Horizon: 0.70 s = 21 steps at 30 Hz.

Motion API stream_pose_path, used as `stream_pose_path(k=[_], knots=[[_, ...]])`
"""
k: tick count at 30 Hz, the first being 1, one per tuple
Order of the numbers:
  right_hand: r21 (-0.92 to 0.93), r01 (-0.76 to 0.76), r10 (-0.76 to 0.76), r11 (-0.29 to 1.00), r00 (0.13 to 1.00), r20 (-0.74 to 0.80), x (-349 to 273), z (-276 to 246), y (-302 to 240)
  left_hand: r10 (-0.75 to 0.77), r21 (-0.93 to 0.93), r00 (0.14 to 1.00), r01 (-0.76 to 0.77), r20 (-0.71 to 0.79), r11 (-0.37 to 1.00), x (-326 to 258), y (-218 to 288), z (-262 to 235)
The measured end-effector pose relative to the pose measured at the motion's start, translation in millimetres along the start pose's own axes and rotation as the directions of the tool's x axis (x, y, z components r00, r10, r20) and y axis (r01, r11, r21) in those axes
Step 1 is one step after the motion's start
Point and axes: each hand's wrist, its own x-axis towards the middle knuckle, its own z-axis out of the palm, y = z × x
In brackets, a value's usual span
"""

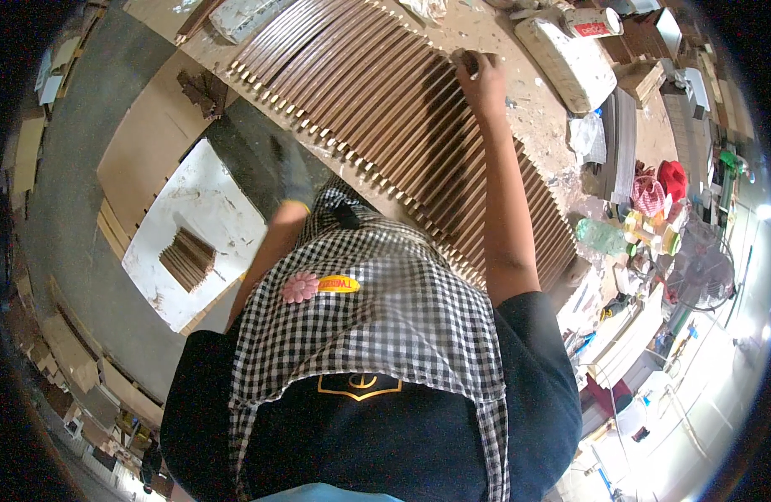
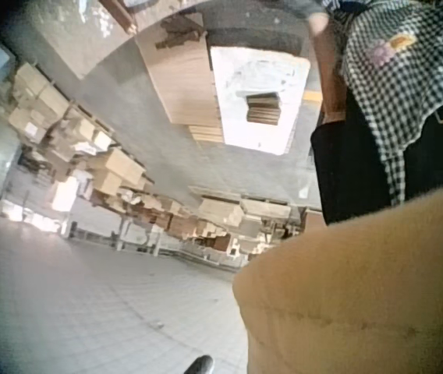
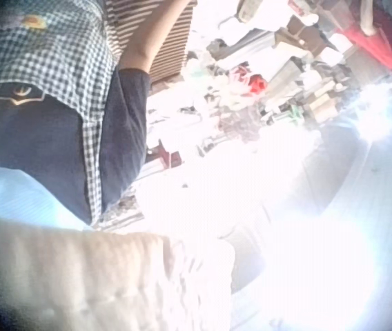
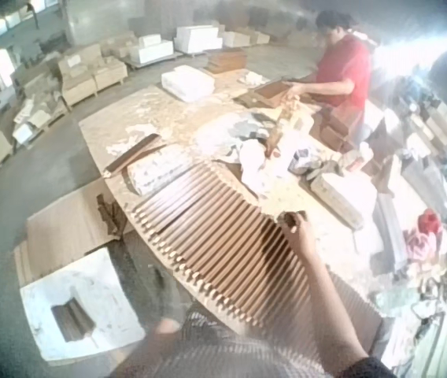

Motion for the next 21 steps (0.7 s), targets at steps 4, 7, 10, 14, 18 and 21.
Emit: stream_pose_path(k=[4, 7, 10, 14, 18, 21], knots=[[-0.169, 0.174, -0.164, 0.97, 0.984, 0.075, -31, -6, -24, -0.215, 0.665, 0.903, 0.42, -0.371, 0.617, -59, -50, 5], [-0.174, 0.281, -0.245, 0.944, 0.949, 0.2, -70, -4, -74, -0.301, 0.591, 0.788, 0.607, -0.538, 0.531, -58, -55, 11], [-0.037, 0.363, -0.339, 0.931, 0.898, 0.28, -130, -7, -127, -0.212, 0.694, 0.814, 0.574, -0.541, 0.435, -66, -62, 8], [0.268, 0.324, -0.405, 0.907, 0.847, 0.345, -168, -28, -165, 0.0, 0.918, 0.95, 0.302, -0.312, 0.256, -79, -77, 5], [0.075, 0.354, -0.358, 0.932, 0.871, 0.337, -150, -37, -142, 0.051, 0.953, 0.967, 0.235, -0.248, 0.19, -62, -73, -15], [-0.001, 0.337, -0.328, 0.942, 0.918, 0.225, -124, -26, -99, 0.16, 0.017, 0.892, -0.169, -0.424, 0.985, -73, -86, 2]])
